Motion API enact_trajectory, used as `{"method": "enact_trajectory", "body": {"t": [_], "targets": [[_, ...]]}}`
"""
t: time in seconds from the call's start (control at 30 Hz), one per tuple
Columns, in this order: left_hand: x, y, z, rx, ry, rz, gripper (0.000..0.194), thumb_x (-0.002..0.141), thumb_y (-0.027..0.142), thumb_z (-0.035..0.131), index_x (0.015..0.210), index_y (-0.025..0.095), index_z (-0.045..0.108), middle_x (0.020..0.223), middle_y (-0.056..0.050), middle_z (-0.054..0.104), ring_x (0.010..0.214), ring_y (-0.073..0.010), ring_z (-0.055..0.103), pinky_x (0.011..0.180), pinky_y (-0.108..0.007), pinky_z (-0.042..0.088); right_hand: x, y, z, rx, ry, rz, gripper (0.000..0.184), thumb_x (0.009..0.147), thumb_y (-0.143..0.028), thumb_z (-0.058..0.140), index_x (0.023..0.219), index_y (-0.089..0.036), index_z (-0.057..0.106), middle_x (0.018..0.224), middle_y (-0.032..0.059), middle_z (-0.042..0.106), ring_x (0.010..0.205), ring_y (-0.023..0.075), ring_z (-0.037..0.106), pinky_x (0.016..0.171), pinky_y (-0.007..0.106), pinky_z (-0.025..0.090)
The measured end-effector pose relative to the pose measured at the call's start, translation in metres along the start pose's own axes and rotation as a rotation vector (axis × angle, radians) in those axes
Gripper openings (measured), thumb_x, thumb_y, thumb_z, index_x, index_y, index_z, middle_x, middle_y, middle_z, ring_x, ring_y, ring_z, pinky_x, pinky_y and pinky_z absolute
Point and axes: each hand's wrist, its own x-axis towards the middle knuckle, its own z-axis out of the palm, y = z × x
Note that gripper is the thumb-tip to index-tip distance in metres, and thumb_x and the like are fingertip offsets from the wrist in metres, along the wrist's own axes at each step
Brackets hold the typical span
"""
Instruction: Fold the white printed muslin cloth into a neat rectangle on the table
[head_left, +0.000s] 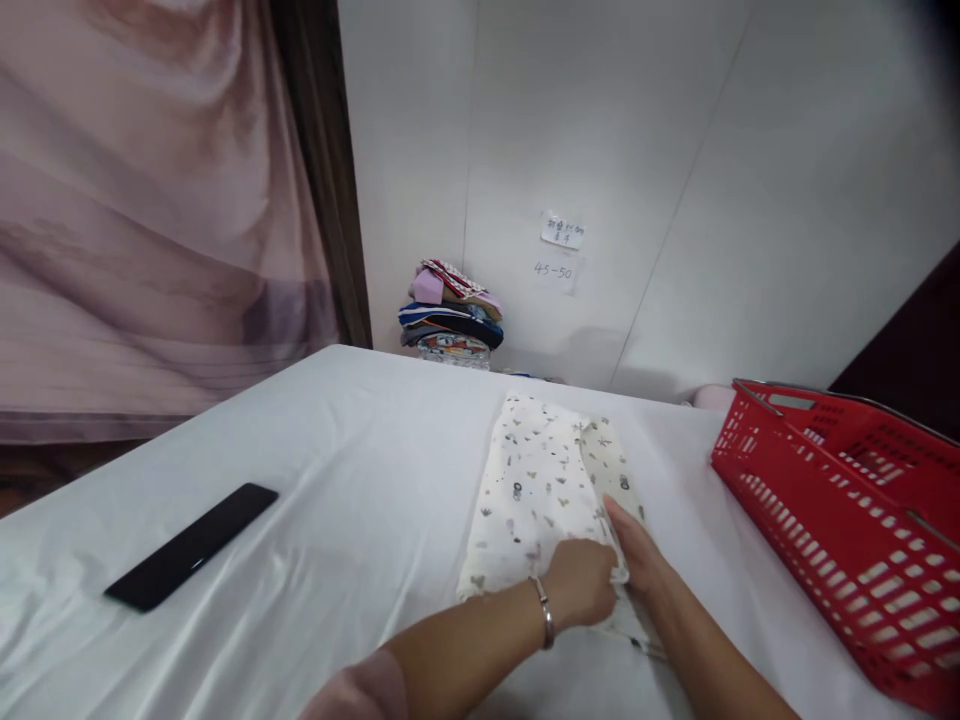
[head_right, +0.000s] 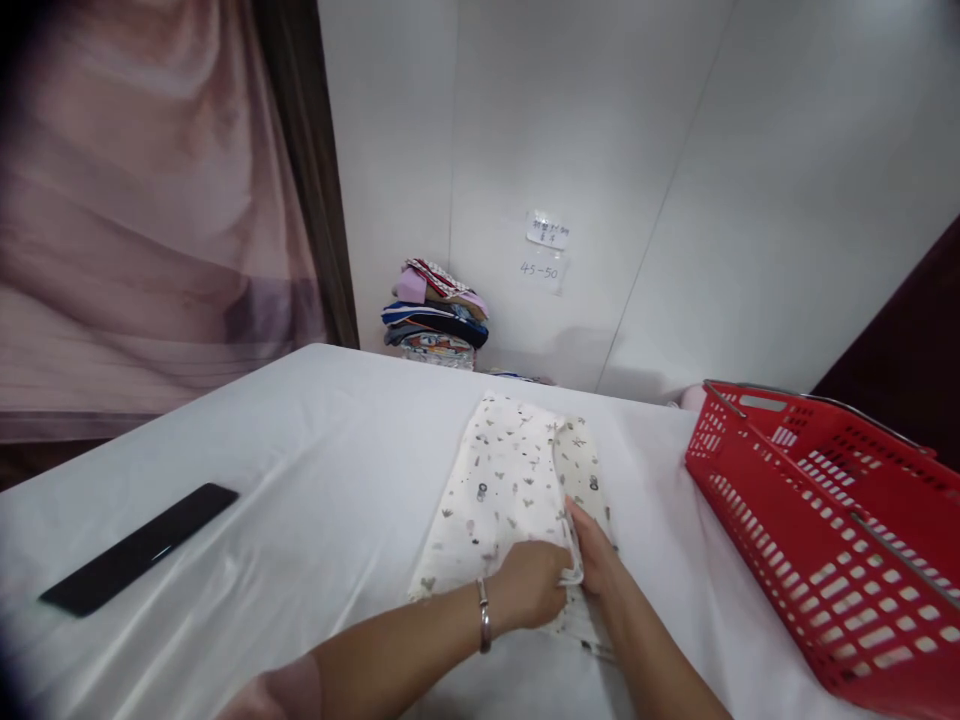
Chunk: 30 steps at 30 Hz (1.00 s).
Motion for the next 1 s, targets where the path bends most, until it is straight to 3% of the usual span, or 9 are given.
{"method": "enact_trajectory", "body": {"t": [0.13, 0.23, 0.47, 0.73, 0.87, 1.0], "targets": [[-0.007, -0.006, 0.011, -0.007, 0.013, -0.003, 0.026, 0.072, 0.019, 0.046, 0.093, 0.018, 0.062, 0.095, -0.009, 0.067, 0.091, -0.0251, 0.061, 0.076, -0.034, 0.046, -0.005, 0.013, -0.007, 0.068, 0.003, -0.048, 0.043, 0.080, -0.039, 0.053, 0.115, -0.014, 0.056, 0.098, 0.0105, 0.070, 0.089, 0.0254, 0.066, 0.086, 0.040, 0.048], [-0.011, -0.006, 0.008, -0.018, 0.030, 0.005, 0.027, 0.072, 0.019, 0.046, 0.094, 0.018, 0.061, 0.097, -0.009, 0.066, 0.091, -0.0243, 0.061, 0.076, -0.033, 0.046, 0.009, 0.005, -0.007, 0.073, -0.019, -0.063, 0.042, 0.077, -0.031, 0.059, 0.116, -0.015, 0.055, 0.098, 0.0105, 0.070, 0.088, 0.0247, 0.066, 0.085, 0.039, 0.049], [-0.018, -0.003, -0.003, -0.037, 0.059, -0.001, 0.024, 0.072, 0.020, 0.044, 0.091, 0.019, 0.061, 0.096, -0.007, 0.066, 0.089, -0.0224, 0.060, 0.076, -0.030, 0.043, 0.077, -0.043, -0.008, -0.052, 0.104, -0.036, 0.033, 0.076, -0.021, 0.056, 0.107, -0.009, 0.058, 0.091, 0.0132, 0.071, 0.085, 0.0244, 0.067, 0.082, 0.040, 0.050], [-0.016, -0.006, -0.016, -0.119, -0.045, -0.004, 0.022, 0.071, 0.023, 0.047, 0.087, 0.022, 0.063, 0.093, -0.004, 0.067, 0.086, -0.0205, 0.059, 0.074, -0.028, 0.042, 0.146, -0.072, -0.015, -0.151, 0.258, -0.096, 0.034, 0.073, -0.018, 0.060, 0.106, -0.008, 0.059, 0.084, 0.0130, 0.071, 0.077, 0.0246, 0.067, 0.074, 0.039, 0.052], [-0.002, 0.000, -0.019, -0.133, -0.109, 0.017, 0.023, 0.067, 0.019, 0.048, 0.084, 0.022, 0.064, 0.088, -0.004, 0.068, 0.083, -0.0206, 0.060, 0.071, -0.027, 0.043, 0.169, -0.094, -0.031, -0.235, 0.365, -0.172, 0.035, 0.073, -0.016, 0.061, 0.106, -0.008, 0.059, 0.081, 0.0104, 0.070, 0.073, 0.0228, 0.065, 0.068, 0.035, 0.052], [0.030, 0.020, -0.021, -0.148, -0.065, 0.131, 0.025, 0.069, 0.023, 0.047, 0.088, 0.022, 0.064, 0.092, -0.005, 0.068, 0.087, -0.0225, 0.061, 0.073, -0.030, 0.045, 0.176, -0.124, -0.066, -0.351, 0.479, -0.264, 0.030, 0.076, -0.014, 0.060, 0.106, -0.010, 0.059, 0.088, 0.0072, 0.067, 0.072, 0.0173, 0.063, 0.066, 0.030, 0.051]]}}
